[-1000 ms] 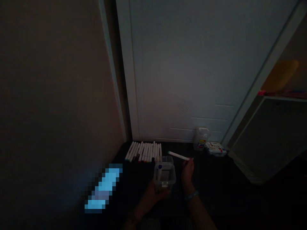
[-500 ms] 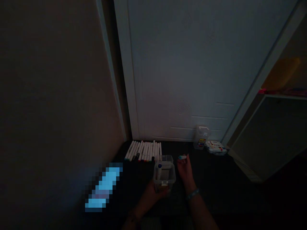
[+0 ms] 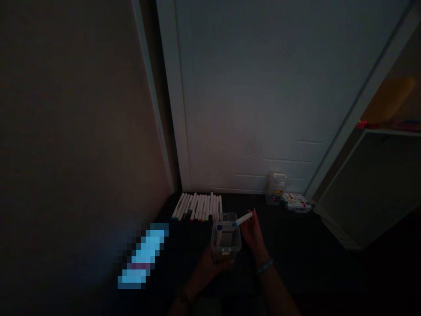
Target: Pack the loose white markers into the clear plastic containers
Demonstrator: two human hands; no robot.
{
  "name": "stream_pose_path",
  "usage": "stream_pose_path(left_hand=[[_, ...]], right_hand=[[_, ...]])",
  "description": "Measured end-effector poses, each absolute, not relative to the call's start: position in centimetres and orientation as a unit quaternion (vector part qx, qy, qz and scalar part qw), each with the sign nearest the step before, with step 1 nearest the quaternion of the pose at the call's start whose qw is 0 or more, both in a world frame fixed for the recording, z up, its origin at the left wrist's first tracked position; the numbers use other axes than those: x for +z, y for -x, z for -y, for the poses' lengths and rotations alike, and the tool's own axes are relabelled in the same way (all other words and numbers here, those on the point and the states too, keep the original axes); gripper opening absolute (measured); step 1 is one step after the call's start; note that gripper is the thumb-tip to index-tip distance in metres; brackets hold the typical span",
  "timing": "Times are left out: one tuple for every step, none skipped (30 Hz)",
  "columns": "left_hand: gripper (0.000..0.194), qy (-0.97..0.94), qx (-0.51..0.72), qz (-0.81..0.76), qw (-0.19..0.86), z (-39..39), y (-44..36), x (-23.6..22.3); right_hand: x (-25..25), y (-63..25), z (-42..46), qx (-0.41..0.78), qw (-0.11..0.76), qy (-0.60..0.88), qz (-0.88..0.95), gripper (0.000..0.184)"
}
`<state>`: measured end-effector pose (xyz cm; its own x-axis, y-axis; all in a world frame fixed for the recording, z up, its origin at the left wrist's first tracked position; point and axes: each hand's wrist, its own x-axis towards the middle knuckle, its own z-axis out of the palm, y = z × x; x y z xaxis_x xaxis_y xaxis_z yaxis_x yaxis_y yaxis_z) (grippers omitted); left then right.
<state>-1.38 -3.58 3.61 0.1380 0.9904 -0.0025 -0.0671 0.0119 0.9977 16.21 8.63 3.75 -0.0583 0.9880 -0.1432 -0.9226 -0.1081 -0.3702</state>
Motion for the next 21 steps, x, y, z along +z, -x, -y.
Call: stream_pose_path(left_hand=[[0.064,-0.519,0.476,-0.453,0.547,3.6,1.4,3.7],[0.065,-0.523,0.472,-0.457,0.543,3.6,1.4,3.7],[0.065,-0.526,0.468,-0.461,0.54,3.6,1.4,3.8],[0.065,-0.529,0.467,-0.463,0.536,3.6,1.4,3.9],[0.065,-0.531,0.467,-0.466,0.532,3.7,1.4,4.1],[0.065,-0.533,0.467,-0.469,0.527,3.7,1.4,4.3],[0.065,-0.535,0.467,-0.473,0.522,3.8,1.4,4.5],[0.066,-0.536,0.467,-0.478,0.516,3.8,1.3,4.7],[0.066,-0.536,0.466,-0.483,0.512,3.9,1.3,4.9],[0.067,-0.534,0.464,-0.489,0.51,3.9,1.3,5.1],[0.066,-0.532,0.463,-0.493,0.51,4.0,1.2,5.3],[0.066,-0.528,0.463,-0.496,0.511,4.0,1.2,5.4],[0.065,-0.526,0.465,-0.495,0.513,4.0,1.2,5.5],[0.064,-0.524,0.467,-0.49,0.517,4.1,1.2,5.5],[0.064,-0.524,0.47,-0.485,0.52,4.1,1.2,5.4],[0.064,-0.524,0.472,-0.479,0.523,4.0,1.2,5.3],[0.064,-0.526,0.472,-0.475,0.526,4.0,1.2,5.1],[0.064,-0.527,0.47,-0.473,0.527,4.0,1.2,5.0],[0.065,-0.528,0.467,-0.475,0.526,3.9,1.3,4.8],[0.065,-0.529,0.466,-0.477,0.525,3.9,1.3,4.6],[0.065,-0.531,0.467,-0.476,0.523,3.9,1.3,4.4]], right_hand=[[3.8,-16.2,-8.6,0.72,0.664,0.179,0.092,0.013],[3.8,-16.2,-8.6,0.717,0.666,0.179,0.097,0.014],[3.8,-16.2,-8.6,0.714,0.668,0.182,0.106,0.016],[3.8,-16.1,-8.6,0.712,0.667,0.188,0.115,0.018],[3.9,-16.1,-8.6,0.712,0.663,0.194,0.124,0.02],[3.9,-16.1,-8.5,0.714,0.658,0.199,0.131,0.021],[3.9,-16.1,-8.5,0.717,0.653,0.203,0.136,0.022],[4.0,-16.0,-8.5,0.719,0.649,0.206,0.14,0.023],[4.0,-16.0,-8.4,0.718,0.648,0.209,0.143,0.024],[4.1,-16.0,-8.4,0.715,0.649,0.213,0.148,0.025],[4.1,-16.0,-8.4,0.712,0.65,0.218,0.153,0.025],[4.1,-15.9,-8.3,0.709,0.65,0.222,0.159,0.026],[4.1,-15.9,-8.3,0.708,0.649,0.224,0.165,0.027],[4.1,-15.9,-8.3,0.708,0.647,0.224,0.171,0.027],[4.1,-15.9,-8.3,0.709,0.644,0.226,0.177,0.028],[4.1,-15.9,-8.3,0.71,0.641,0.228,0.182,0.029],[4.0,-15.9,-8.3,0.711,0.637,0.232,0.187,0.03],[4.0,-15.9,-8.3,0.711,0.636,0.235,0.189,0.03],[4.0,-15.9,-8.3,0.71,0.636,0.236,0.188,0.03],[4.0,-15.9,-8.3,0.71,0.637,0.235,0.186,0.03],[4.1,-16.0,-8.3,0.711,0.639,0.231,0.182,0.029]])
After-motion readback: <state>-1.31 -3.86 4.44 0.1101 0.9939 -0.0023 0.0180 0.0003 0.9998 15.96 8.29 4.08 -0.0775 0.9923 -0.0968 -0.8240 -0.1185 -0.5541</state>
